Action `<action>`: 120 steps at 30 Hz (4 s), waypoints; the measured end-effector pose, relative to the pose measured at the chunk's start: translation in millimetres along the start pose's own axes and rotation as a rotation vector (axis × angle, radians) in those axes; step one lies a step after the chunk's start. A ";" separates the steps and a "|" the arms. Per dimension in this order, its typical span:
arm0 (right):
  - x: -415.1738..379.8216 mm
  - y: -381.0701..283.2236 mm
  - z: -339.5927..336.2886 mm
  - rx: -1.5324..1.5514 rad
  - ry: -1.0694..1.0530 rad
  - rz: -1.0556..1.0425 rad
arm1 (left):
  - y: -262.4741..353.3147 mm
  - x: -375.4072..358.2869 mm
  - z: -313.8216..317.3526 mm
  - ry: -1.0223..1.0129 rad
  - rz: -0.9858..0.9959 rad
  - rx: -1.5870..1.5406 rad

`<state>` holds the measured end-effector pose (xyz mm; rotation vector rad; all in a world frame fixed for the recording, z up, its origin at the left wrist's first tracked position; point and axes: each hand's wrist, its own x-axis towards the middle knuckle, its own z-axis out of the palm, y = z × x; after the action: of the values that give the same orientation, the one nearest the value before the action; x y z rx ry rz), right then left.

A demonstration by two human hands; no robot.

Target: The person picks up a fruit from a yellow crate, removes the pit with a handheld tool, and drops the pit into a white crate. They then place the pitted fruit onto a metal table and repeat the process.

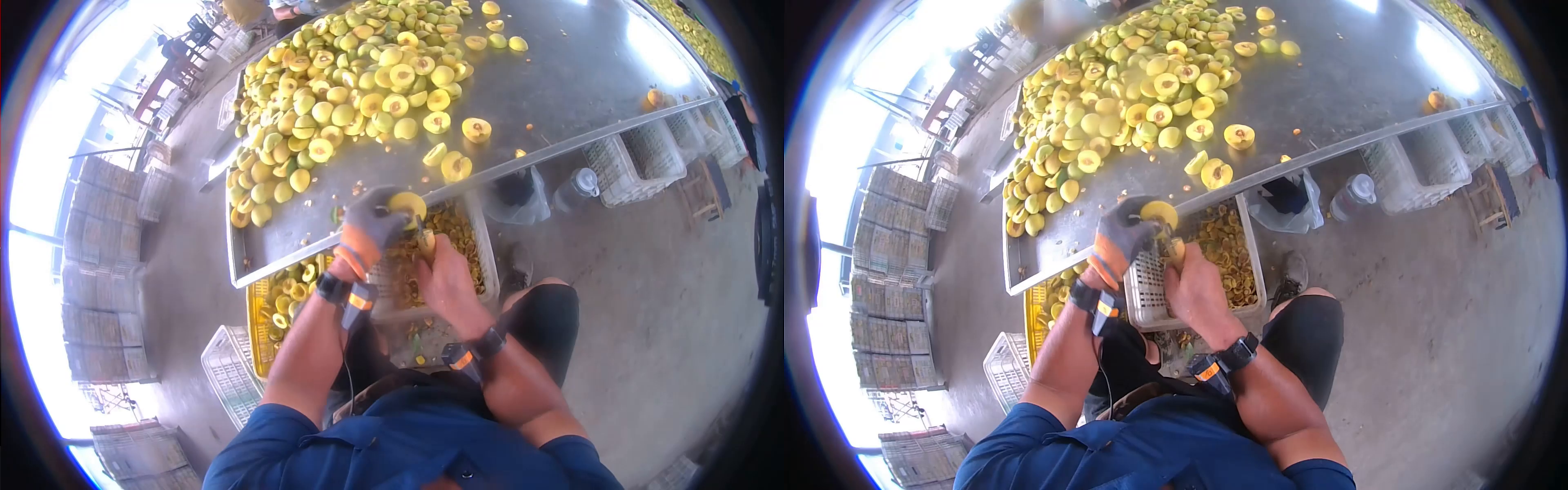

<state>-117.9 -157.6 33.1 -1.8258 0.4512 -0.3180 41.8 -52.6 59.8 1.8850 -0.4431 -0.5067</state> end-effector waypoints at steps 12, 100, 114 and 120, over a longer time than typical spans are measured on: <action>-14.3 42.5 18.9 -0.147 -0.136 -0.204 | -11.6 -60.7 14.3 0.279 0.274 0.455; -13.7 -25.4 -23.7 0.829 -0.236 0.479 | 21.2 238.3 107.7 -0.433 0.297 0.949; -11.9 0.6 2.7 0.338 -0.021 0.126 | 5.2 53.0 -67.3 0.068 0.230 0.476; 18.8 -22.9 3.7 0.354 -0.047 0.024 | -4.5 -37.5 -56.0 -0.211 0.255 -0.115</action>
<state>-96.3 -157.3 53.6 -1.4792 0.3585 -0.3160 40.8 12.2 79.0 1.6424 -0.7668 -0.5485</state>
